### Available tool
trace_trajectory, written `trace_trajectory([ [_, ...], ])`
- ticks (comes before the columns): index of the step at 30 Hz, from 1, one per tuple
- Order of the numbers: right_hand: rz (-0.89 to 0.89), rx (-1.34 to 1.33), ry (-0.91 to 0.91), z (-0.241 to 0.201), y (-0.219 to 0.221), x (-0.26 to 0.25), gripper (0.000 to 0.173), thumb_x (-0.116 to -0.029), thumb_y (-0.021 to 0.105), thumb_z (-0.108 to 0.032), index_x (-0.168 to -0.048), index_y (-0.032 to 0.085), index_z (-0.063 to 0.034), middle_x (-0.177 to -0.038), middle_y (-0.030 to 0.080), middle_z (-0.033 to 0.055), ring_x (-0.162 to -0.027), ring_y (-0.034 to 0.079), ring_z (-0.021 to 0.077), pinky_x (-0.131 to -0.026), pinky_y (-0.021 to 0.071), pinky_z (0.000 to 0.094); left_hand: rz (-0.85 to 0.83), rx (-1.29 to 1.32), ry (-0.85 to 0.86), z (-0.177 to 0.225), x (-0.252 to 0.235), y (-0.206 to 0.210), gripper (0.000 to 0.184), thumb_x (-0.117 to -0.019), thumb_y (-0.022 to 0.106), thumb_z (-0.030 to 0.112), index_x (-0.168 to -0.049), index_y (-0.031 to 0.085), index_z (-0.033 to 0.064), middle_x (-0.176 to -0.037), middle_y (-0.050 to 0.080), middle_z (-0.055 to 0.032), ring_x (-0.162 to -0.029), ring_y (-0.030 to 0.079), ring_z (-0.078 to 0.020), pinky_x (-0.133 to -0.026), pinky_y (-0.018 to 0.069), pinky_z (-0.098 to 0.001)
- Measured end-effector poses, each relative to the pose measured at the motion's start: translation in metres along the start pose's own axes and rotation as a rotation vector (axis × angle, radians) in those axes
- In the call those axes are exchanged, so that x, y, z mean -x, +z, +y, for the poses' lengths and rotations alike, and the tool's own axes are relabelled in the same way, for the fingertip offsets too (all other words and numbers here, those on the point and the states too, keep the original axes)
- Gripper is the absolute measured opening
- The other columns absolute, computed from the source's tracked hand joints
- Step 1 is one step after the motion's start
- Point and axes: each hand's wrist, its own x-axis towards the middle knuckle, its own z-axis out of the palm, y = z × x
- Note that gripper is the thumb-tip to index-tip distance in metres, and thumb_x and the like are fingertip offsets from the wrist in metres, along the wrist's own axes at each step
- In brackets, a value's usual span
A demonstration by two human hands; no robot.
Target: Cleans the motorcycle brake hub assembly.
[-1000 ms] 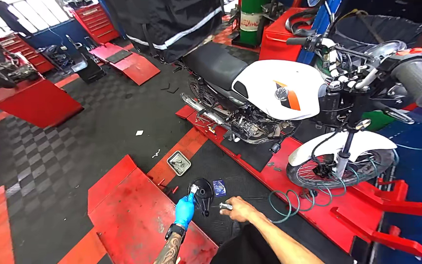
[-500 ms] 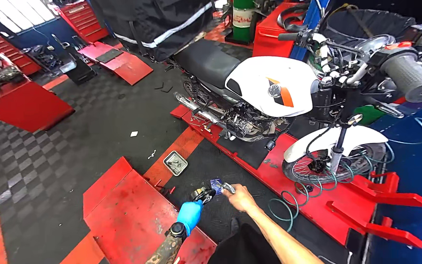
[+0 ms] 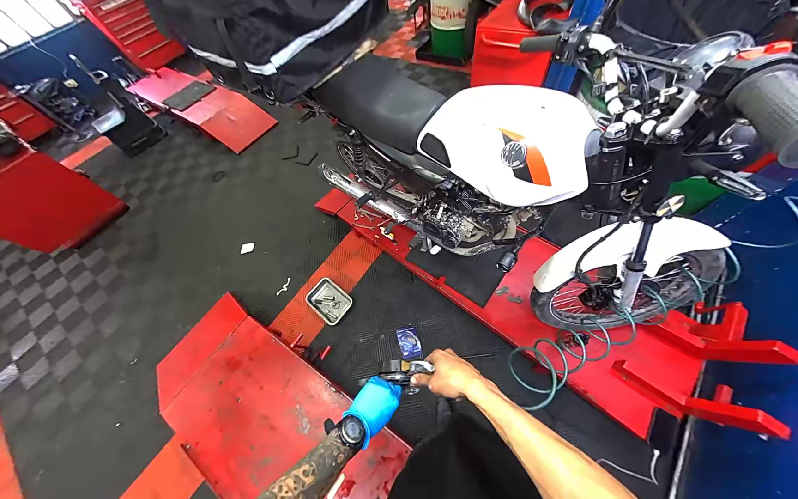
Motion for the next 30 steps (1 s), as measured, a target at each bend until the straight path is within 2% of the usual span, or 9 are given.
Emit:
trace_trajectory([
  [2, 0.001, -0.002, -0.037, 0.006, 0.001, 0.001, 0.054, -0.0938, 0.060, -0.063, -0.110, 0.070, -0.0120, -0.093, 0.069, 0.0118, -0.079, 0.068, 0.0269, -0.070, 0.0562, 0.0507, 0.002, -0.014, 0.025, -0.001, -0.004, -0.001, 0.029, -0.0996, 0.041, -0.002, -0.115, 0.067, -0.0013, -0.112, 0.072, -0.0171, -0.110, 0.068, -0.0334, -0.099, 0.0517, -0.0505],
  [6, 0.098, -0.057, -0.088, 0.006, -0.006, 0.003, 0.052, -0.0955, 0.059, -0.060, -0.112, 0.072, -0.0125, -0.108, 0.070, 0.0128, -0.103, 0.067, 0.0295, -0.090, 0.0535, 0.0550, 0.019, 0.004, 0.113, -0.006, -0.001, 0.000, 0.028, -0.0992, 0.041, -0.003, -0.110, 0.067, -0.0041, -0.111, 0.071, -0.0189, -0.109, 0.068, -0.0353, -0.099, 0.0510, -0.0528],
  [10, -0.030, 0.161, -0.082, -0.005, -0.018, 0.002, 0.054, -0.0922, 0.065, -0.058, -0.117, 0.071, -0.0099, -0.112, 0.069, 0.0182, -0.107, 0.066, 0.0367, -0.088, 0.0529, 0.0631, -0.158, 0.054, 0.106, 0.004, 0.014, -0.049, 0.036, -0.1037, 0.030, -0.002, -0.121, 0.060, -0.0127, -0.127, 0.065, -0.0272, -0.127, 0.059, -0.0426, -0.110, 0.0413, -0.0582],
  [16, -0.003, 0.221, -0.196, -0.012, -0.030, 0.000, 0.050, -0.0948, 0.064, -0.057, -0.112, 0.072, -0.0105, -0.104, 0.070, 0.0146, -0.101, 0.067, 0.0330, -0.086, 0.0540, 0.0586, -0.248, 0.069, 0.139, -0.009, 0.016, -0.050, 0.033, -0.1029, 0.034, 0.000, -0.115, 0.062, -0.0127, -0.122, 0.065, -0.0271, -0.123, 0.058, -0.0424, -0.109, 0.0398, -0.0560],
  [19, -0.069, 0.333, -0.135, -0.006, -0.029, -0.002, 0.053, -0.0934, 0.065, -0.058, -0.116, 0.071, -0.0109, -0.110, 0.070, 0.0168, -0.107, 0.067, 0.0366, -0.087, 0.0534, 0.0630, -0.079, -0.109, 0.301, -0.031, 0.011, -0.007, 0.021, -0.0970, 0.045, -0.006, -0.105, 0.065, -0.0086, -0.110, 0.068, -0.0239, -0.109, 0.064, -0.0411, -0.098, 0.0494, -0.0560],
  [22, -0.004, 0.248, -0.179, 0.011, -0.025, -0.007, 0.050, -0.0946, 0.063, -0.059, -0.111, 0.072, -0.0127, -0.100, 0.071, 0.0136, -0.096, 0.069, 0.0324, -0.083, 0.0552, 0.0586, -0.071, -0.183, 0.321, -0.042, 0.016, 0.003, 0.022, -0.0975, 0.045, -0.006, -0.109, 0.063, -0.0076, -0.110, 0.067, -0.0237, -0.107, 0.065, -0.0409, -0.095, 0.0512, -0.0552],
  [25, -0.069, 0.206, -0.164, 0.029, -0.022, -0.008, 0.054, -0.0931, 0.065, -0.059, -0.113, 0.072, -0.0101, -0.104, 0.070, 0.0171, -0.100, 0.067, 0.0358, -0.086, 0.0533, 0.0617, -0.118, -0.133, 0.283, -0.048, 0.026, -0.007, 0.024, -0.0996, 0.041, -0.006, -0.113, 0.061, -0.0083, -0.112, 0.066, -0.0253, -0.107, 0.064, -0.0426, -0.095, 0.0505, -0.0560],
  [28, -0.042, 0.119, -0.142, 0.036, -0.027, -0.009, 0.056, -0.0935, 0.064, -0.061, -0.115, 0.072, -0.0100, -0.107, 0.070, 0.0165, -0.103, 0.066, 0.0342, -0.090, 0.0515, 0.0594, -0.381, -0.130, 0.147, -0.034, 0.039, -0.057, 0.033, -0.1069, 0.033, 0.001, -0.131, 0.054, -0.0092, -0.130, 0.061, -0.0265, -0.126, 0.057, -0.0422, -0.108, 0.0422, -0.0553],
  [30, -0.064, 0.106, -0.118, 0.036, -0.025, -0.016, 0.060, -0.0901, 0.066, -0.065, -0.115, 0.072, -0.0108, -0.107, 0.070, 0.0158, -0.103, 0.066, 0.0334, -0.090, 0.0518, 0.0592, -0.228, -0.161, 0.256, -0.052, 0.041, -0.026, 0.026, -0.1027, 0.039, -0.003, -0.120, 0.059, -0.0083, -0.116, 0.065, -0.0255, -0.111, 0.063, -0.0425, -0.098, 0.0489, -0.0561],
])
